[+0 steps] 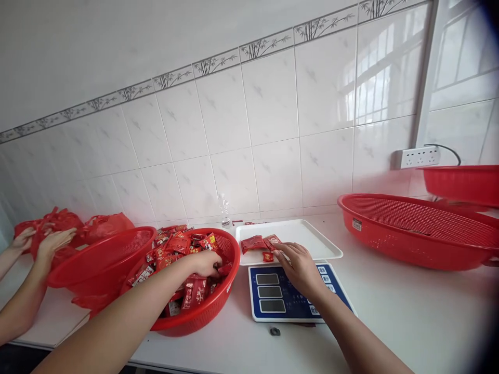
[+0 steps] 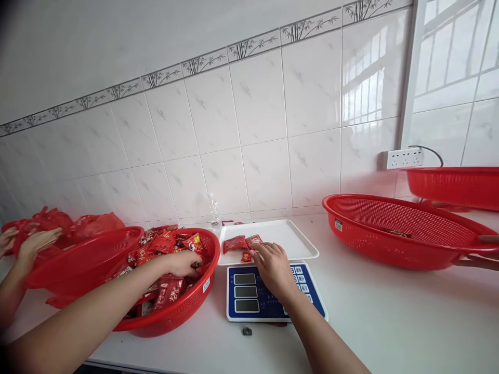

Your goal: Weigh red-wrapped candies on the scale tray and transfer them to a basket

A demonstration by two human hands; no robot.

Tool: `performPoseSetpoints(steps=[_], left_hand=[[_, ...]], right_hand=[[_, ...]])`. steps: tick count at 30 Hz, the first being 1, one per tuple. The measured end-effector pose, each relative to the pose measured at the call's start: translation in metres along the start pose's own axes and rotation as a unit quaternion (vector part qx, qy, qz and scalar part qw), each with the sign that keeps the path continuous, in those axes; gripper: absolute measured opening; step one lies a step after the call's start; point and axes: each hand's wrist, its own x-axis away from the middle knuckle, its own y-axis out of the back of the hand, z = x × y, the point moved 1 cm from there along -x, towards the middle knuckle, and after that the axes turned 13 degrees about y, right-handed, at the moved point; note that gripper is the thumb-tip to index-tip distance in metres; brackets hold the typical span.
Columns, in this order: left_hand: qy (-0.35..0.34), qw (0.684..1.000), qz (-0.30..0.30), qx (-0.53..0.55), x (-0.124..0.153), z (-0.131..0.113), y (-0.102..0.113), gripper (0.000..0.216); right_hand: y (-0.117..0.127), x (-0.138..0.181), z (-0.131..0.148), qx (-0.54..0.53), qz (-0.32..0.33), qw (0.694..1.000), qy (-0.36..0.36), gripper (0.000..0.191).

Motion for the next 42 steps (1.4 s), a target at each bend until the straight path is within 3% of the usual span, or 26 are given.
performPoseSetpoints(steps=[5, 8, 12, 17, 21, 25, 28, 31, 35, 38, 42], left_hand=[[0.019, 0.996, -0.077, 0.037, -0.004, 0.011, 0.02, 0.009], [0.07, 0.993, -0.093, 0.005, -0.002, 0.02, 0.026, 0.01], [0.144, 0.985, -0.081, -0.041, 0.0, 0.032, 0.02, 0.018], [0.165, 0.981, -0.09, -0.05, 0.0, 0.029, 0.005, 0.044], [0.16, 0.978, -0.122, -0.05, -0.001, 0.02, 0.008, 0.031], [0.172, 0.965, -0.196, -0.035, 0.001, 0.014, 0.033, 0.025], [0.161, 0.951, -0.263, 0.019, 0.004, 0.0, 0.054, 0.021], [0.074, 0.955, -0.257, 0.132, -0.001, -0.023, 0.062, 0.018], [-0.028, 0.959, -0.161, 0.229, -0.016, -0.059, 0.045, 0.024], [-0.04, 0.971, -0.103, 0.211, -0.027, -0.081, 0.027, 0.042], [-0.041, 0.979, -0.168, 0.111, -0.038, -0.098, 0.012, 0.063]], right_hand=[[0.002, -0.001, 0.0, -0.008, -0.002, 1.0, -0.012, 0.031], [0.002, -0.001, 0.0, -0.011, -0.004, 1.0, -0.016, 0.031], [0.002, -0.001, 0.001, -0.015, -0.005, 1.0, -0.023, 0.031], [0.003, -0.002, 0.001, -0.023, 0.003, 0.999, -0.029, 0.032], [0.003, -0.002, 0.001, -0.028, 0.002, 0.999, -0.029, 0.031], [0.003, -0.001, 0.0, -0.027, -0.006, 0.999, -0.033, 0.03], [0.004, -0.001, 0.0, -0.025, -0.011, 0.999, -0.035, 0.028], [0.004, -0.002, 0.0, -0.025, -0.014, 0.999, -0.034, 0.028], [0.003, -0.001, -0.002, -0.024, -0.02, 0.999, -0.041, 0.029], [0.004, -0.001, -0.005, -0.023, -0.028, 0.998, -0.049, 0.03], [0.009, -0.003, -0.008, -0.017, -0.04, 0.997, -0.07, 0.031]])
